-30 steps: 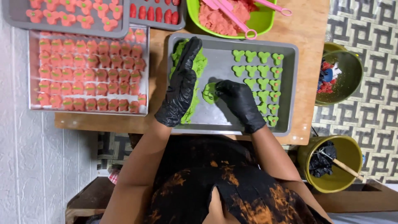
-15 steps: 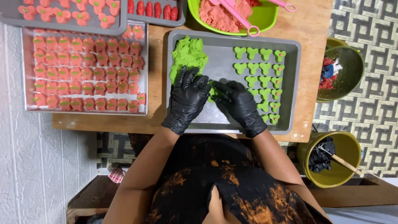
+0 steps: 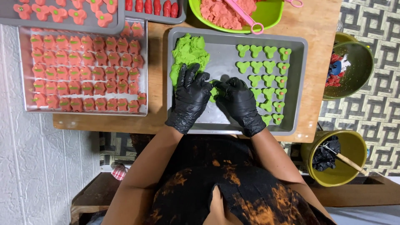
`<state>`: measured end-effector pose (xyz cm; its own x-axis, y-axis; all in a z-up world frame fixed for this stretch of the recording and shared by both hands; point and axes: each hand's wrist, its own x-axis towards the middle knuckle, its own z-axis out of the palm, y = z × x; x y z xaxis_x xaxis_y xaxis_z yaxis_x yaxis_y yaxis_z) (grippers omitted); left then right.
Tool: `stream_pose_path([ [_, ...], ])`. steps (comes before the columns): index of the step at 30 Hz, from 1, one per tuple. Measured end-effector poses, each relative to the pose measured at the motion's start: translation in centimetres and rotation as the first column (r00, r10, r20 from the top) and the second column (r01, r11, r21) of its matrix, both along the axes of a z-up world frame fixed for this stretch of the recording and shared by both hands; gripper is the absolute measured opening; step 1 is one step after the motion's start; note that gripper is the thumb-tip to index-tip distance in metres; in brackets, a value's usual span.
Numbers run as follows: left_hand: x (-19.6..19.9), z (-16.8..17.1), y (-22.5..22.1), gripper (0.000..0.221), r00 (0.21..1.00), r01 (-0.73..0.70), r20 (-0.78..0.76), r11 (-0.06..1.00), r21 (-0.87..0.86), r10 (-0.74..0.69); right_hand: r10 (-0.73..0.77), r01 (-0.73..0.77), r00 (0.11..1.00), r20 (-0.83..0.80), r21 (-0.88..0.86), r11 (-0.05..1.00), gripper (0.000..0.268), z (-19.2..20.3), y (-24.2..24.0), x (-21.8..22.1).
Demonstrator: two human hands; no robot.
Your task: The person is using a small mold to shape green dough into cactus shapes and placing them on a baking tray.
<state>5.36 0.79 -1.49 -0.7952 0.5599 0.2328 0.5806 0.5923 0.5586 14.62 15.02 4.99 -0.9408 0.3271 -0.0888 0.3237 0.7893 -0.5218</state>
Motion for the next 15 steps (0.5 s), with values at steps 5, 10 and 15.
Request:
stream_pose_path([
  [5,-1.1,2.4,-0.5,0.019,0.996,0.078,-0.045,0.997,-0.007,-0.078,-0.023,0.023,0.999,0.037,0.005,1.0,0.038,0.0,0.3,-0.5],
  [10,-1.0,3.5,-1.2,0.015,0.984,0.156,-0.091,0.988,-0.014,-0.156,-0.011,0.009,0.998,0.061,0.036,0.999,0.035,0.8,0.2,-0.7],
  [15,-0.5,3.8,-2.9,0.019,0.898,0.159,-0.409,0.986,-0.047,-0.165,-0.03,0.031,0.999,-0.032,0.006,1.0,0.061,3.2,-0.8,-0.4],
])
